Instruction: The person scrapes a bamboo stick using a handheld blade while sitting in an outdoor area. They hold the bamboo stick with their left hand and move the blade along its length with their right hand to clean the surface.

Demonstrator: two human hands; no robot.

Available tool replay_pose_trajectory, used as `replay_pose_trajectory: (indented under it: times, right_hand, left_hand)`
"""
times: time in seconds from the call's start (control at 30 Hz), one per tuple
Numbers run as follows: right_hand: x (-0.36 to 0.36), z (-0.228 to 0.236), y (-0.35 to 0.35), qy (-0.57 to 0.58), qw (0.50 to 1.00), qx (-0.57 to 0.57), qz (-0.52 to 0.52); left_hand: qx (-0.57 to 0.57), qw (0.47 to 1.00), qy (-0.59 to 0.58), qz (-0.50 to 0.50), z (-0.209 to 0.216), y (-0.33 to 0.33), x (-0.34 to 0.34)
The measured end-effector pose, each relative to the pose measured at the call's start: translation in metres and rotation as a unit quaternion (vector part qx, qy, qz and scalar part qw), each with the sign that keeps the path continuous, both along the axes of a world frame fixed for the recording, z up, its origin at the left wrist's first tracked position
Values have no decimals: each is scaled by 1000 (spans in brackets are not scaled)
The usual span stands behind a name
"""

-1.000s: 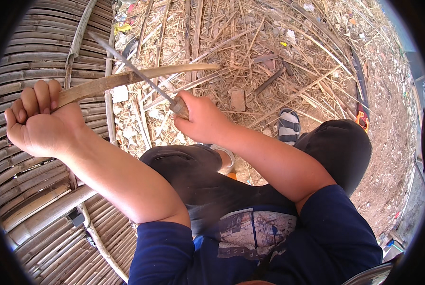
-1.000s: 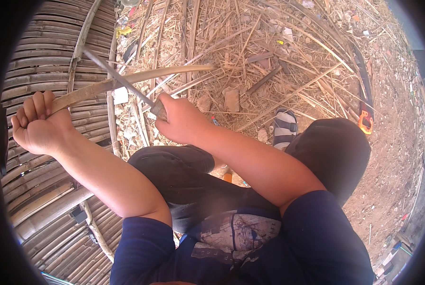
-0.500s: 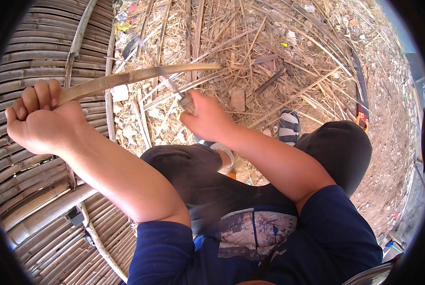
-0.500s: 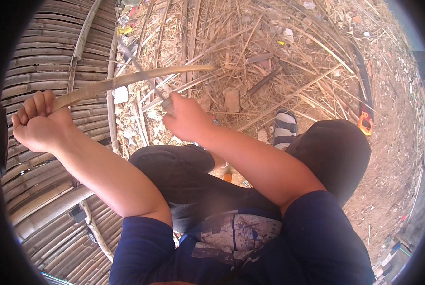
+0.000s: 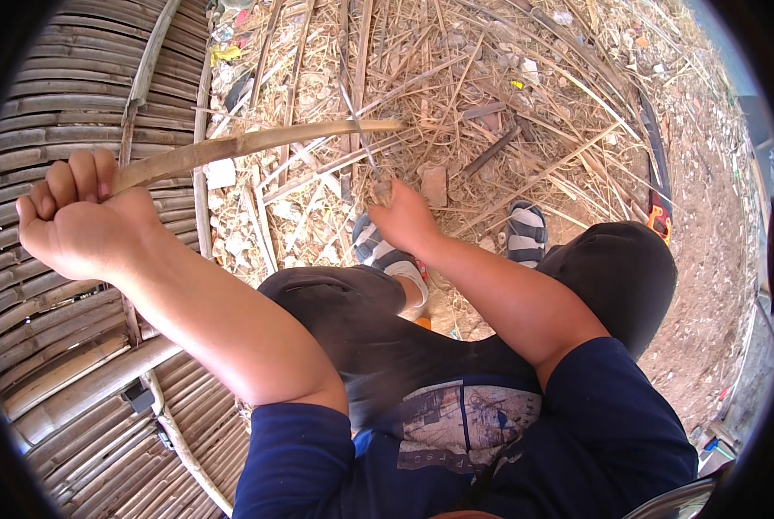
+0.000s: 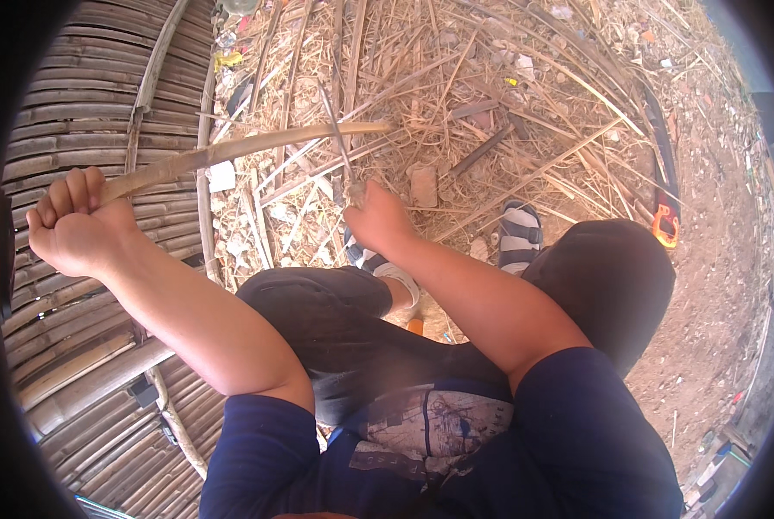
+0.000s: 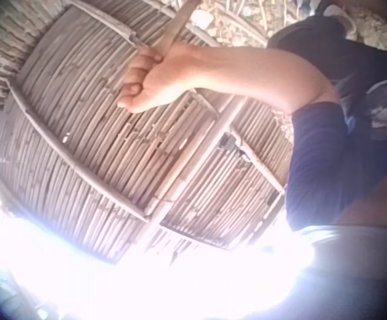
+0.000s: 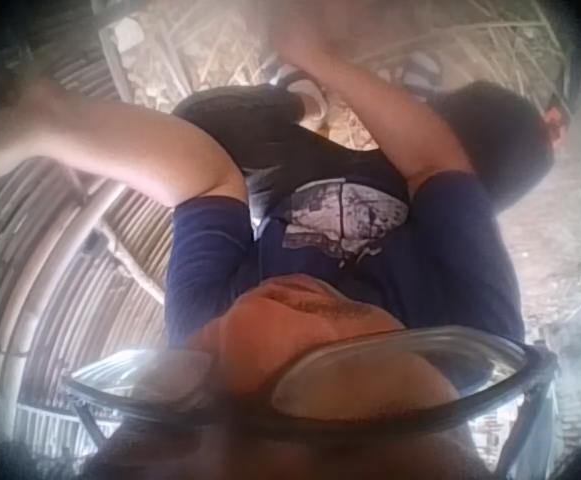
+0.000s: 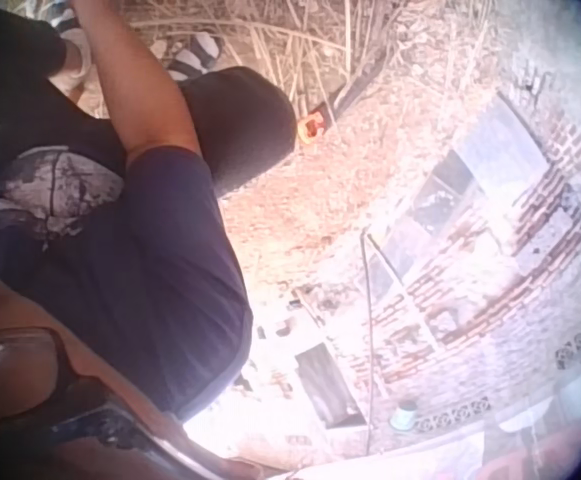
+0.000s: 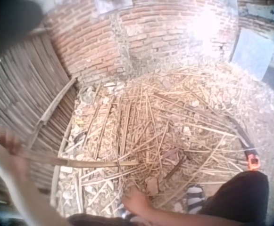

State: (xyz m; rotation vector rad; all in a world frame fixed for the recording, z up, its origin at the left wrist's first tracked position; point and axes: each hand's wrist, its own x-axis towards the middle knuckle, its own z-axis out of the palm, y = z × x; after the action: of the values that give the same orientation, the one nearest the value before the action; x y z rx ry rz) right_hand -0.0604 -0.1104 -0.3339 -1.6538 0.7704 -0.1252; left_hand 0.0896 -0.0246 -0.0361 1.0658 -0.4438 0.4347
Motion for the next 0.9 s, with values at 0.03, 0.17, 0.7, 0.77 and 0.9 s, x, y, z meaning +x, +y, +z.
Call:
replay_pose_trajectory:
  times: [0.03,0.17,0.7,0.77,0.9]
  right_hand:
    - [2,12,0,-23,1000,16,5]
    - [12,54,-1,-92,993,-15,66]
    - [11,21,-10,-34,999,0,16]
    - [13,37,-7,-83,996,0,32]
    - [13,43,-4,-134,989,-36,57]
  left_hand:
    - [1,1000,-2,-15,1,0,-1]
    - [5,998,-11,-56,0,2,0]
    - [8,995,-17,-102,0,8,4]
    - [11,996,-20,-91,0,5,1]
    - [3,994,-14,-110,-1,9,6]
